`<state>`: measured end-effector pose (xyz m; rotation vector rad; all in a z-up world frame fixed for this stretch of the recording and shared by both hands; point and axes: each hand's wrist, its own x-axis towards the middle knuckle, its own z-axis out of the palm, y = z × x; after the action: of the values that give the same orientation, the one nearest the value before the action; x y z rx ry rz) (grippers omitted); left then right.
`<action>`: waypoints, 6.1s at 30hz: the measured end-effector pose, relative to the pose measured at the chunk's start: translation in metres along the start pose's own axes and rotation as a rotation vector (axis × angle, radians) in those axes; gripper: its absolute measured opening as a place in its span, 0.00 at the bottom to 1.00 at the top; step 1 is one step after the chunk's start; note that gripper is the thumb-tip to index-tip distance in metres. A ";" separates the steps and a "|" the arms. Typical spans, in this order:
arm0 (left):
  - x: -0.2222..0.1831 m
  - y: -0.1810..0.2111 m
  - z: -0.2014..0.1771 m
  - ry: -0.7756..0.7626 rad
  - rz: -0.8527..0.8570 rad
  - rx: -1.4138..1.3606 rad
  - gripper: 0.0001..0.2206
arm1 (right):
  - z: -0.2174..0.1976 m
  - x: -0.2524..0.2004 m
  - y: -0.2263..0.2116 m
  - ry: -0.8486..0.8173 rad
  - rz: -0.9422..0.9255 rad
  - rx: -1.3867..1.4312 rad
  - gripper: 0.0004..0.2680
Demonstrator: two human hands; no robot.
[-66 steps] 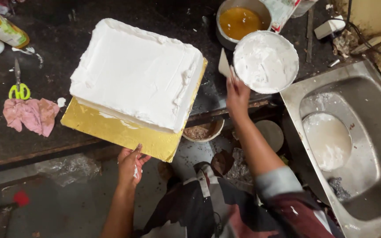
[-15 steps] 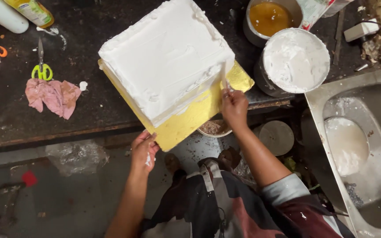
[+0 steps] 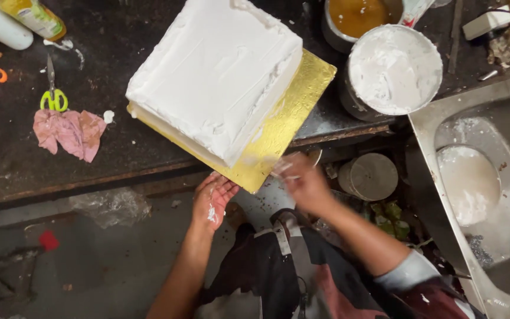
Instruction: The person applies frosting to a rectangular cake. They use a palette knife to spread frosting across the top and down the sides of the cake, occasionally picking up more frosting from a bowl and smoothing the surfaces.
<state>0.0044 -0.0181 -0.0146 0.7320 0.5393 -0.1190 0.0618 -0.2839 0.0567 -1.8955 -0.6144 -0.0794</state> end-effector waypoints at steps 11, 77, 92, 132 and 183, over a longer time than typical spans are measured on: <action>0.020 -0.004 0.017 0.079 0.149 0.140 0.12 | -0.106 -0.031 0.074 0.301 -0.078 -0.939 0.16; 0.032 -0.011 0.008 0.012 0.024 -0.063 0.13 | 0.048 0.000 0.004 0.078 0.101 0.185 0.05; 0.065 -0.042 0.042 -0.152 -0.075 0.260 0.15 | -0.129 -0.016 0.102 0.361 -0.022 -1.223 0.17; -0.005 -0.013 -0.025 -0.052 0.031 -0.213 0.19 | 0.061 -0.005 -0.005 -0.124 0.165 0.131 0.03; -0.045 0.004 -0.035 0.203 0.114 -0.309 0.18 | 0.006 0.016 0.010 0.210 0.301 0.027 0.06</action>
<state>-0.0480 0.0041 -0.0110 0.4735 0.6900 0.1446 0.0783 -0.2749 0.0513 -1.9027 -0.1840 -0.0732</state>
